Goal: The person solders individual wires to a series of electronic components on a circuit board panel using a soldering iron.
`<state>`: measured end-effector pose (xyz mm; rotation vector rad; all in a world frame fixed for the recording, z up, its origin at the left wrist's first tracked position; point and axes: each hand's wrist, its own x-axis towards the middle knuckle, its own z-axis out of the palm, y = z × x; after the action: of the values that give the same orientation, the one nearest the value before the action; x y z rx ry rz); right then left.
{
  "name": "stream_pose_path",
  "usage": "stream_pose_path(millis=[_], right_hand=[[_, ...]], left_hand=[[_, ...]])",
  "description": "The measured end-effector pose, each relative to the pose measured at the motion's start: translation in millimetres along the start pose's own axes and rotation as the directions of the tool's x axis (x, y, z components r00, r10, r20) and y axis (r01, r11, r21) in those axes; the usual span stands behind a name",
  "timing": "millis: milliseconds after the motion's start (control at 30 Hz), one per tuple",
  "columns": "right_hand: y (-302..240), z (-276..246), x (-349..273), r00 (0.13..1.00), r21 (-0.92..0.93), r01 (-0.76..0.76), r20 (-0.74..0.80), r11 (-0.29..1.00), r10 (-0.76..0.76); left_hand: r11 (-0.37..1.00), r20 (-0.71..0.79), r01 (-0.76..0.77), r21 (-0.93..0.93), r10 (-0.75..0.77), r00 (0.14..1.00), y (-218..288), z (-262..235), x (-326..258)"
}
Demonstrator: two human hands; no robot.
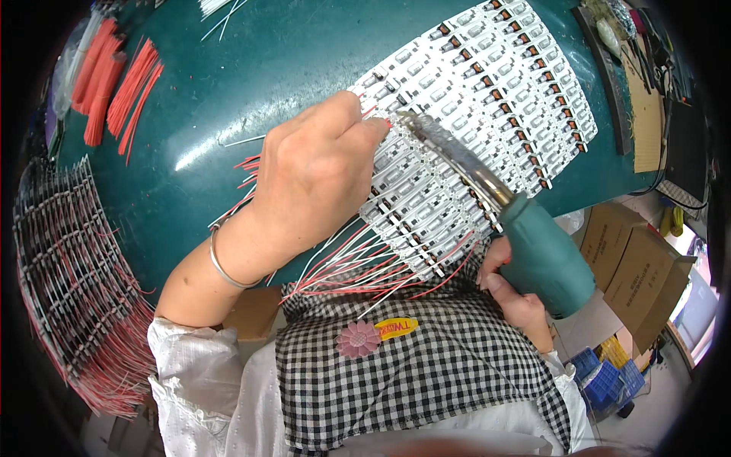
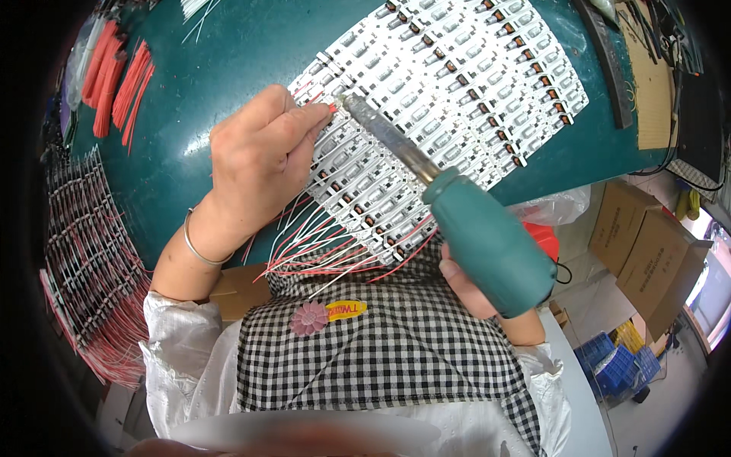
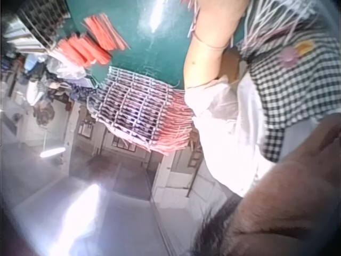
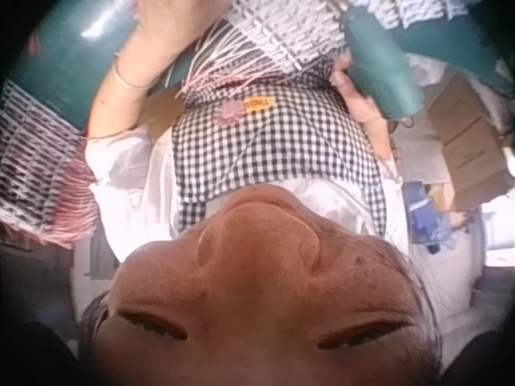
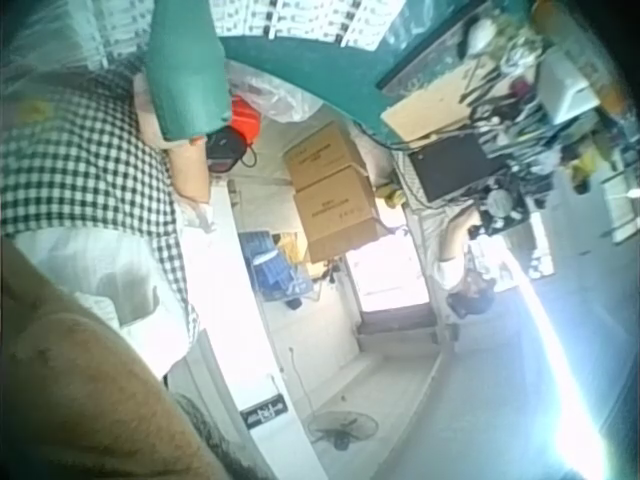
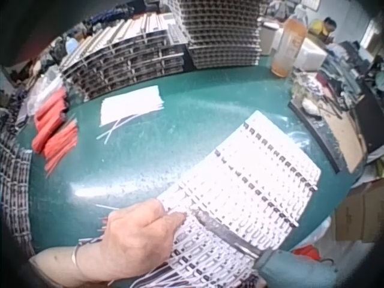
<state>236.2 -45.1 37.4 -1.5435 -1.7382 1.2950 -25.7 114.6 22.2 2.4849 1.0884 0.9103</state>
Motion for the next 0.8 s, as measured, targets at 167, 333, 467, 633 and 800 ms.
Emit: stream_pose_path(millis=[167, 333, 467, 633, 800], right_hand=[[-17, -2, 2, 0.990, 0.285, -0.104, -0.065, 0.953, 0.128], [-11, -4, -3, 0.996, 0.293, -0.079, -0.024, 0.953, 0.090], [-11, -8, -5, 0.996, 0.307, -0.042, -0.058, 0.951, 0.063], [-8, -7, -15, 0.992, 0.350, -0.088, -0.055, 0.932, 0.114], [-9, -8, -19, 0.980, 0.347, -0.179, -0.021, 0.921, 0.198]], left_hand=[[0.999, 0.028, 0.019, 0.036, -0.020, 0.999, 4, 0, 1], [0.999, 0.005, 0.012, 0.033, -0.012, 1.000, 2, 0, 0], [0.993, -0.061, -0.058, 0.107, 0.065, 0.996, -1, 2, 0], [0.986, -0.091, -0.133, 0.105, 0.142, 0.986, 5, -1, -3], [0.997, -0.031, -0.074, 0.032, 0.075, 0.997, 9, 5, -5]])
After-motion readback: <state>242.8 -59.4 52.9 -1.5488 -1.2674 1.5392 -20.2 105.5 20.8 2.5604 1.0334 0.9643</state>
